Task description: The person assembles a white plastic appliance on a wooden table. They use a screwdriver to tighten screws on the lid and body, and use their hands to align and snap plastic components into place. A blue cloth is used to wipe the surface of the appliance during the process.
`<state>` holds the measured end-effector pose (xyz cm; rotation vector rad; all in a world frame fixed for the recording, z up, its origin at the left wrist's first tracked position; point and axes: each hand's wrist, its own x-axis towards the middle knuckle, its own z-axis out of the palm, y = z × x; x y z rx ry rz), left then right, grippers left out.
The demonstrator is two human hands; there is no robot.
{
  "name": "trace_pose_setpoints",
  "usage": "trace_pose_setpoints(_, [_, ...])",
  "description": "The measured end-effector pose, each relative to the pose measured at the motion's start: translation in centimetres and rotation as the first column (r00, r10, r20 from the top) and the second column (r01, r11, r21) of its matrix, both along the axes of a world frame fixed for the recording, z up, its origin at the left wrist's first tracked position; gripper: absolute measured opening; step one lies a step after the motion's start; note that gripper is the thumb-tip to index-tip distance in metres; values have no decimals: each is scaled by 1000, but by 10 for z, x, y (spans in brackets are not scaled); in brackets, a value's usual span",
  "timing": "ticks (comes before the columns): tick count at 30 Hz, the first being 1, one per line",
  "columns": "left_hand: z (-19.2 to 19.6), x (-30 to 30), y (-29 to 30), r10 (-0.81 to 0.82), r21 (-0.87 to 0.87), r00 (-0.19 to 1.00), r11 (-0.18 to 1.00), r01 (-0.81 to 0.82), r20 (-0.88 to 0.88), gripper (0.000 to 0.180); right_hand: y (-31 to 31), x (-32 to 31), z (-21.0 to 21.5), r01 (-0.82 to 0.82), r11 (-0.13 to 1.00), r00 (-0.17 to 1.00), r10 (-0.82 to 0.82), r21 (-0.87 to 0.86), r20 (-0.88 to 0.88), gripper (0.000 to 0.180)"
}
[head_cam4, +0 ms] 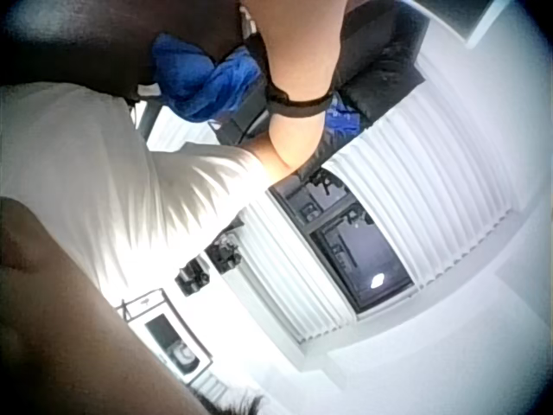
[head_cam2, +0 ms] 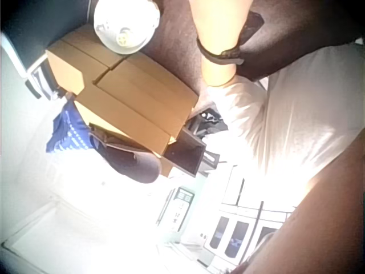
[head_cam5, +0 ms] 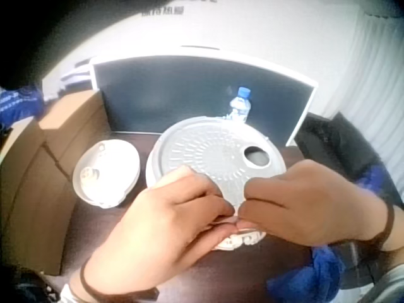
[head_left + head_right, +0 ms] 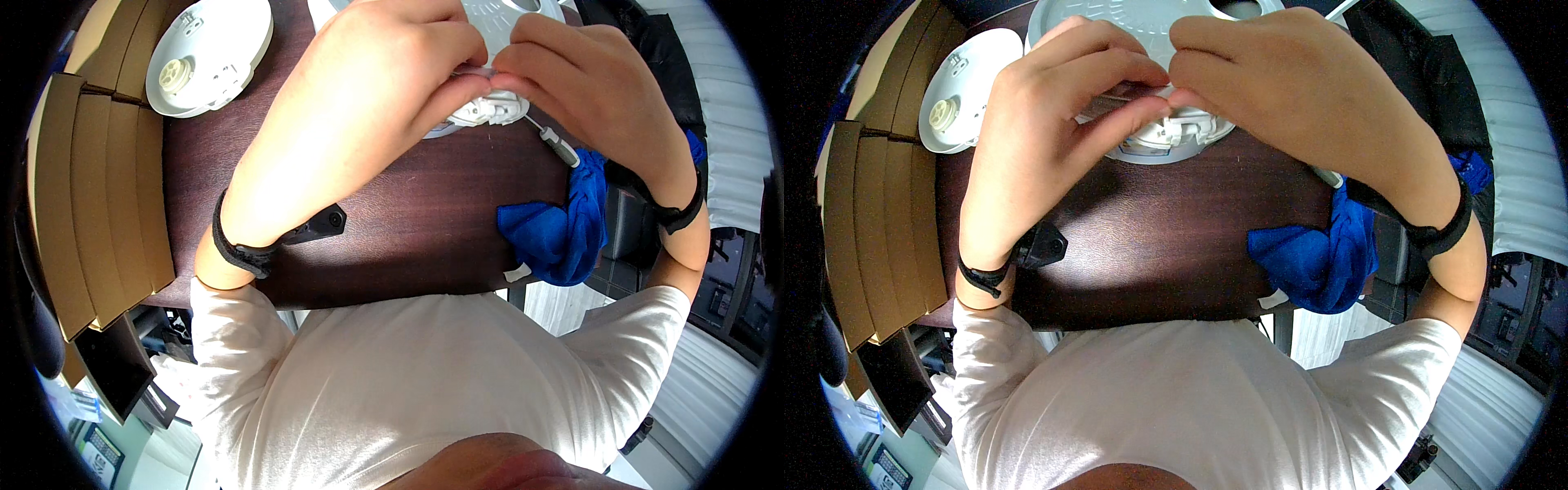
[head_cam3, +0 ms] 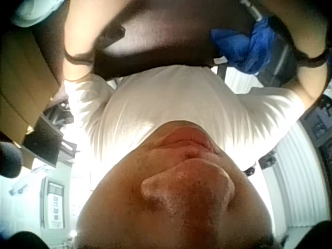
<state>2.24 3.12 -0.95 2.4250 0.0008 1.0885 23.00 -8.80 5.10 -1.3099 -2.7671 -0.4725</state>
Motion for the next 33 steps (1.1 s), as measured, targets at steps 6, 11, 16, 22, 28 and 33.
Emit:
trace_pose_setpoints(6, [-4, -2, -2, -5, -33, 1000, 999, 5, 7, 18, 1, 2, -4, 10, 999, 995, -15, -48, -102, 19])
trace_pose_setpoints(11, [-2, -4, -2, -12, -28, 1000, 1000, 11, -7, 18, 1, 5, -13, -7, 999, 979, 0, -35, -203, 19])
trace_pose_setpoints(16, [-1, -5, -4, -15, -31, 1000, 999, 15, -13, 17, -1, -2, -12, 6, 1000, 968, 2, 30, -250, 16])
trace_pose_setpoints(22, [0, -5, -4, -19, -30, 1000, 999, 18, -19, 17, -1, -3, -10, 2, 999, 981, 8, 48, -194, 17])
trace_pose_setpoints(28, [1, -5, -3, -28, -30, 999, 999, 27, -23, 17, 2, -4, -7, -21, 998, 996, 26, 54, -81, 19])
trace_pose_setpoints(33, [2, -5, -3, -34, -31, 999, 999, 33, -26, 17, 3, 3, -6, 0, 1000, 999, -1, -11, -49, 20])
